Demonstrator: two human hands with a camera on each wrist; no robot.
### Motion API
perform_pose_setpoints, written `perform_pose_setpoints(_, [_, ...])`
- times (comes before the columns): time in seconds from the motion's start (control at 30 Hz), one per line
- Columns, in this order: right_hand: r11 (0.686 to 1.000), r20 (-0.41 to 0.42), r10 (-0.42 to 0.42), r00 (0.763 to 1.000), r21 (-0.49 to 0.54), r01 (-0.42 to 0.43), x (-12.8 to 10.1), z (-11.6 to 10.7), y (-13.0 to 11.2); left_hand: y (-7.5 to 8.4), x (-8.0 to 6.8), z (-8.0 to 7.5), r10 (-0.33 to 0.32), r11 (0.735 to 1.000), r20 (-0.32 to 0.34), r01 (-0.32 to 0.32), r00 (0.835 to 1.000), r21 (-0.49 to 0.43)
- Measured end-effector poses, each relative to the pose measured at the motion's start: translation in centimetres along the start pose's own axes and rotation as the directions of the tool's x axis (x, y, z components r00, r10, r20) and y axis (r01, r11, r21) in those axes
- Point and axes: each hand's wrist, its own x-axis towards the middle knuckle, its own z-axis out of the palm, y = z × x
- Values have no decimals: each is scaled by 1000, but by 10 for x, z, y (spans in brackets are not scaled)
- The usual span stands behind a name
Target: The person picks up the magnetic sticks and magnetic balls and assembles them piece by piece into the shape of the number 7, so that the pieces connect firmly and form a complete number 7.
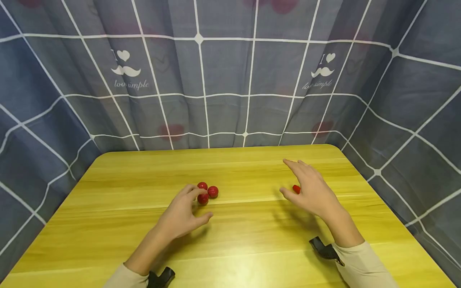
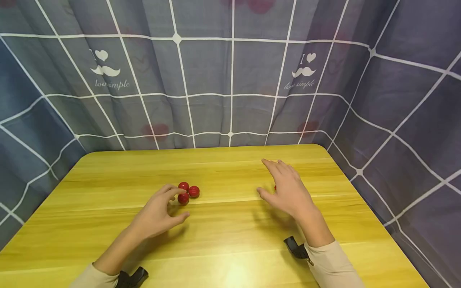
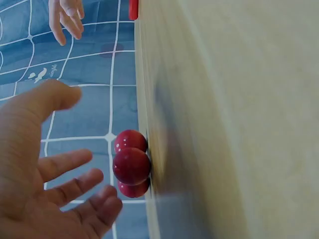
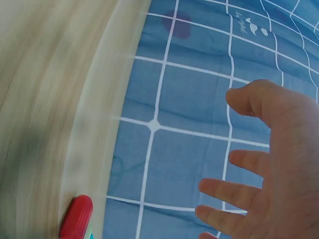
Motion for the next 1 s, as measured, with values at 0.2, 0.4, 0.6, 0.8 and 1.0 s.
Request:
perform_pose_setpoints(0.2, [1000,42,18,999,-11,-18,-1,0,6,-2,-3,-1,-26,992,64,17,998,127])
perform_pose_setpoints(0.4, [999,98,40,994,-20,-38,-3,1,11,-4,-3,1,-27,988,75,15,997,153])
perform_pose_setpoints(0.6, [999,141,52,989,-13,-50,-4,1,17,-7,0,2,-20,992,57,13,998,128])
perform_pose_setpoints(0.8, [996,184,89,979,-14,-88,-5,1,22,-9,2,3,-3,998,42,0,999,65])
perform_pose_setpoints(1.0, [997,203,79,976,-15,-77,-4,4,24,-8,3,3,-25,997,65,21,998,68])
